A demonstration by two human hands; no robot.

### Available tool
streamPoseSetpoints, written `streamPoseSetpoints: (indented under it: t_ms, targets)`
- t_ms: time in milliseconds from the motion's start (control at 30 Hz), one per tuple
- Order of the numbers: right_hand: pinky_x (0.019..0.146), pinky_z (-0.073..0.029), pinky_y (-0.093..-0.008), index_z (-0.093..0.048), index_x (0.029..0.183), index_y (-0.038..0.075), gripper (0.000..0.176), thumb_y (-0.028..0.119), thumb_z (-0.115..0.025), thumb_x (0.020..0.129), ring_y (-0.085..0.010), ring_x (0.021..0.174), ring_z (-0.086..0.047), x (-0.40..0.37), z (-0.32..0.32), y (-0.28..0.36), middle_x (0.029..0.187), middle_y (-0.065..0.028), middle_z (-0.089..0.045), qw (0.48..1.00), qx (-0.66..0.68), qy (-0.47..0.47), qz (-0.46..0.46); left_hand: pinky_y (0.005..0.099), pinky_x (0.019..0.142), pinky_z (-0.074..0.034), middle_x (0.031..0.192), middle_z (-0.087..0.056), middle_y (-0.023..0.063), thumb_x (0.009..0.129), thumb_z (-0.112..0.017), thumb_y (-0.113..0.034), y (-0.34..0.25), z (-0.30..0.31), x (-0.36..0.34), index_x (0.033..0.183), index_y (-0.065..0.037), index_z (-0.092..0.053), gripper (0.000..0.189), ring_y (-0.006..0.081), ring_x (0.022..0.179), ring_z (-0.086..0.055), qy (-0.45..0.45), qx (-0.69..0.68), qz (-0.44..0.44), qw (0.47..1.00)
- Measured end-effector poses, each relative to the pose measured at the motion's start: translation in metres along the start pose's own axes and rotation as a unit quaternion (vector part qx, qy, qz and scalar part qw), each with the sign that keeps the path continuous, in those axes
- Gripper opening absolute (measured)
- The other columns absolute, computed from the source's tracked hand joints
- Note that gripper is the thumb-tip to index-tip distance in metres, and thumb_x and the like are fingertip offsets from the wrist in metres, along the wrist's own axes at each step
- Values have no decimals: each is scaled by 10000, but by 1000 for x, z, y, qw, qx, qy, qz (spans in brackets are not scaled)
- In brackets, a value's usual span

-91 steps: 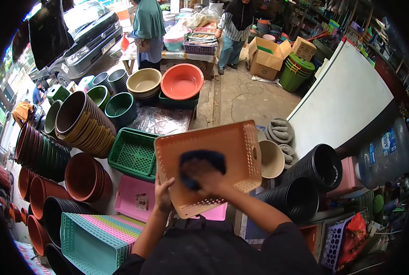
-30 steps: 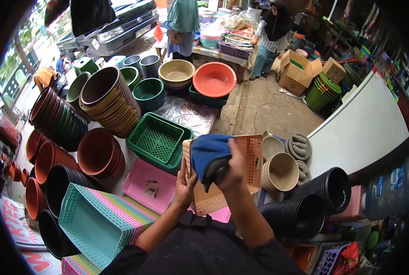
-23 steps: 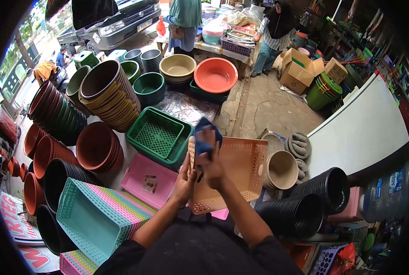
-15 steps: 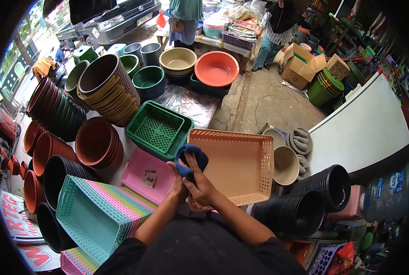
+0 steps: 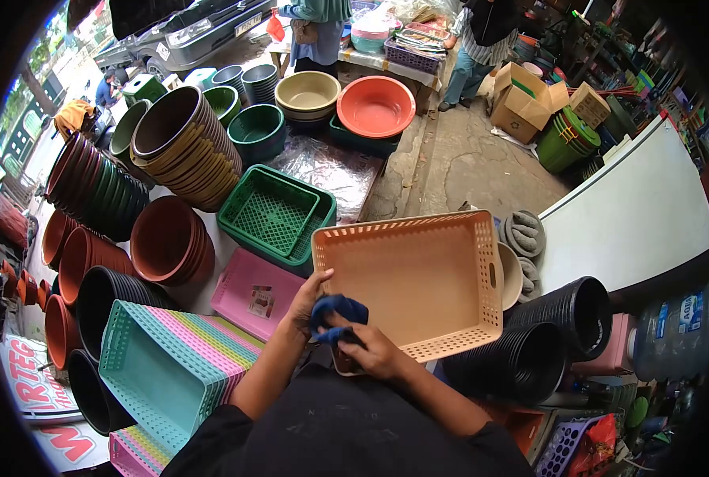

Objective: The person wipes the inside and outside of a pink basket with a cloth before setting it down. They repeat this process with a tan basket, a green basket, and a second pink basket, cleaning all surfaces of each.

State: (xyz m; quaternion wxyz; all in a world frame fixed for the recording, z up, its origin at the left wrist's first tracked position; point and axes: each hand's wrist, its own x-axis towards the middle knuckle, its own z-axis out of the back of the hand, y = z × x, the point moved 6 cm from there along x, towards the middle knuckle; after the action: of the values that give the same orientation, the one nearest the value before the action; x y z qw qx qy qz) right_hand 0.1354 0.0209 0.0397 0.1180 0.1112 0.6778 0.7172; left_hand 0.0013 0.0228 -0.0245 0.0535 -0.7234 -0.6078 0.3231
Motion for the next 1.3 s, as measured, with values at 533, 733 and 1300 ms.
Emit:
streamPoseSetpoints:
  t_ms: [533,733,1300]
  targets:
    - [967,-417,-385,-560,1263,119,514,87,-638,756,-213,1168,-575,-68,85,5,1274,-53,-609,867,-498,-4,3,355,832,-581,1121,-659,166,935,-510,-322,-63,12,-8,1310,27,-473,513,251,961,-692,-2,-1,-147,989]
    - [948,-417,-334,-599,1218,126,396,110,-555,824,-173,1104,-599,-83,141,4,1153,-26,-644,746,-666,24,0,372,840,-581,1152,-641,181,923,-501,-311,-70,19,-9,1306,26,-474,511,275,998,-678,1,-4,-138,990]
    - [1107,-335,-398,-405,1427,19,630,219,-613,867,-405,1316,-444,-92,228,-30,1404,-283,-456,753,-320,-567,-95,384,922,-532,1222,-607,187,890,-487,-377,-35,13,-10,1322,30,-465,594,291,1076,-636,-53,-26,-223,973]
